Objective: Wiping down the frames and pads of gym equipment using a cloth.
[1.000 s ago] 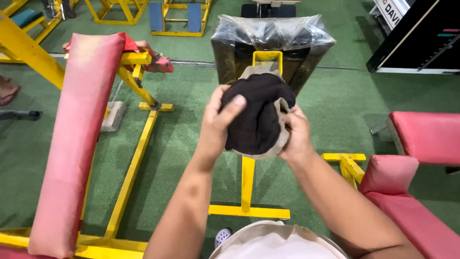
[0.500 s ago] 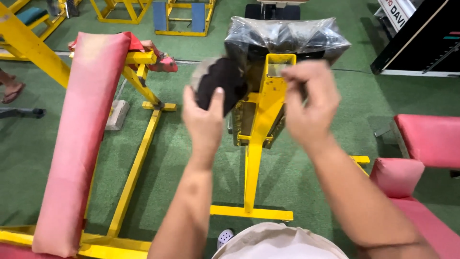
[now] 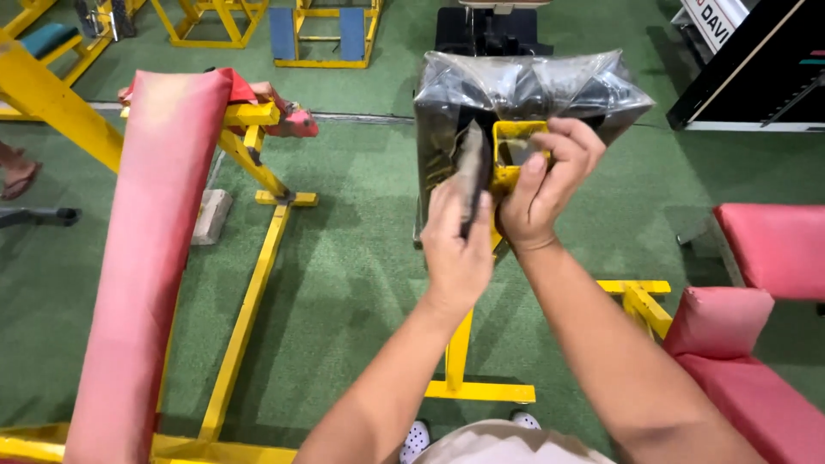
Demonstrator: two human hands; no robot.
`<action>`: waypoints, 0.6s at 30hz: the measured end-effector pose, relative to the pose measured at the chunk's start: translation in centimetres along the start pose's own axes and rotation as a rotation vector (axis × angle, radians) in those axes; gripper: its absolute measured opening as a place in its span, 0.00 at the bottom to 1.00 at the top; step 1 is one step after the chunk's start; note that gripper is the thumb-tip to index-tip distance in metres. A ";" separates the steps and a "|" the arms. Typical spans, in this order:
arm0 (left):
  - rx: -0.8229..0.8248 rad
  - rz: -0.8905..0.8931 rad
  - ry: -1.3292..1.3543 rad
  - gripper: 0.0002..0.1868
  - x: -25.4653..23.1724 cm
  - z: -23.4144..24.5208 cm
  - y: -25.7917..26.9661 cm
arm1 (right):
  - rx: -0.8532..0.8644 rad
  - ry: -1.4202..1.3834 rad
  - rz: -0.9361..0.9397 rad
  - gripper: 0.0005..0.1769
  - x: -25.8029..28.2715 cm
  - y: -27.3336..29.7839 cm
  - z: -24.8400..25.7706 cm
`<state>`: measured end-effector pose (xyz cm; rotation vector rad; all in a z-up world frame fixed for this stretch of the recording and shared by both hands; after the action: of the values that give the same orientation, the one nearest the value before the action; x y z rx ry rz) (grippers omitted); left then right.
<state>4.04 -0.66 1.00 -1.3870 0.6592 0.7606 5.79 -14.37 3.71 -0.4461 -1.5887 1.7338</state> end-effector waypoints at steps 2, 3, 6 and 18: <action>0.022 -0.198 0.004 0.13 -1.9 -0.7 -0.9 | 0.030 0.052 0.002 0.20 -0.1 0.3 0.0; 0.028 -0.194 0.007 0.13 -1.0 -0.8 -1.4 | 0.031 0.057 -0.004 0.20 -0.2 0.3 -0.1; -0.024 -0.220 0.001 0.14 0.7 -0.9 -2.0 | 0.017 0.044 -0.018 0.21 -0.2 0.1 -0.2; -0.005 -0.162 0.058 0.13 2.4 -1.7 1.4 | -0.025 -0.091 -0.042 0.19 0.0 -0.3 0.3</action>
<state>4.39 -2.15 -1.89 -1.4525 0.5819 0.5955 5.71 -14.59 4.07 -0.3479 -1.6742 1.7260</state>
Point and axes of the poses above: each hand's wrist, its own y-axis away from the middle knuckle, its own z-axis out of the back of the hand, x = y × z, the point moved 7 cm from there along -y, towards the middle knuckle, and after that the axes turned 15 degrees about x, right-handed, at the moved point
